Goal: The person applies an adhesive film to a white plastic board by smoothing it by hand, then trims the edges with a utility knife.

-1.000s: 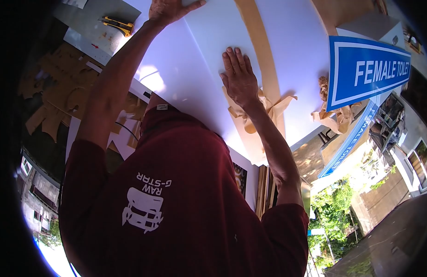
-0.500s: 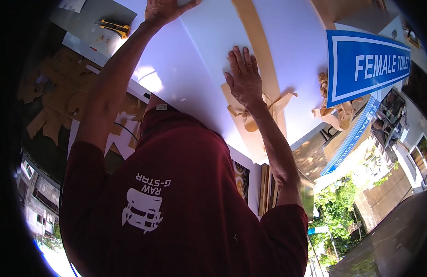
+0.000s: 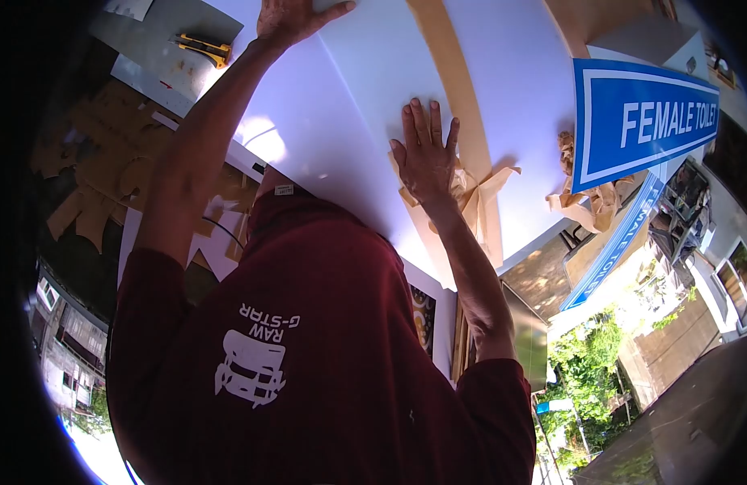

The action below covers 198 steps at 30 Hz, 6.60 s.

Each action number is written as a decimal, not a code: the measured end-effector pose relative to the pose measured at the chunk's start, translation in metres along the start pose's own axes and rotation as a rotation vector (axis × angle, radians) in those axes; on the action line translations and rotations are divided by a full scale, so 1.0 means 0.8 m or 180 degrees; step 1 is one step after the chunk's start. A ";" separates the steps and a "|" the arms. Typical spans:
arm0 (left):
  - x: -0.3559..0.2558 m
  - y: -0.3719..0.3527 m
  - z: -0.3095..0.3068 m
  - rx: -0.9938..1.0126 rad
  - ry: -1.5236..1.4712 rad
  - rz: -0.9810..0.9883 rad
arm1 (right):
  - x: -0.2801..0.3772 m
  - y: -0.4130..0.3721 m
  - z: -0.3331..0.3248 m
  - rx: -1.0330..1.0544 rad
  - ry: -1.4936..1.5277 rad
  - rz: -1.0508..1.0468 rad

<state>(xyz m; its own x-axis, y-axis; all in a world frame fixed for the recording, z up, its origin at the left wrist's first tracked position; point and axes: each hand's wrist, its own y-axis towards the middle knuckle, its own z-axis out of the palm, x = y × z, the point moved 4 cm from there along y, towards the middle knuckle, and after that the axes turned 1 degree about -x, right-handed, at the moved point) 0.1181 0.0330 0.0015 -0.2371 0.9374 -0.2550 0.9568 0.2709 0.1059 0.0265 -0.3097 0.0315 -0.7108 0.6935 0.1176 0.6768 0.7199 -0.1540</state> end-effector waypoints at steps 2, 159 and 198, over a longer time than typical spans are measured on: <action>0.003 -0.002 0.010 -0.0161 0.0003 0.0062 | -0.008 -0.023 -0.007 -0.0098 0.0094 0.0076; -0.087 -0.087 0.006 0.0011 -0.0458 0.1236 | 0.027 -0.049 0.037 -0.0581 0.1449 0.2701; -0.097 -0.117 0.038 0.0313 -0.0714 0.0712 | 0.041 -0.131 -0.046 -0.0660 0.0765 0.1001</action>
<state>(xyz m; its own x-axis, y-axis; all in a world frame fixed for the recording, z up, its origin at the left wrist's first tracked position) 0.0520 -0.0722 -0.0178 0.0133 0.8967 -0.4425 0.9952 0.0310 0.0929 -0.0605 -0.3615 0.0874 -0.4162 0.8492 0.3251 0.8944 0.4467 -0.0218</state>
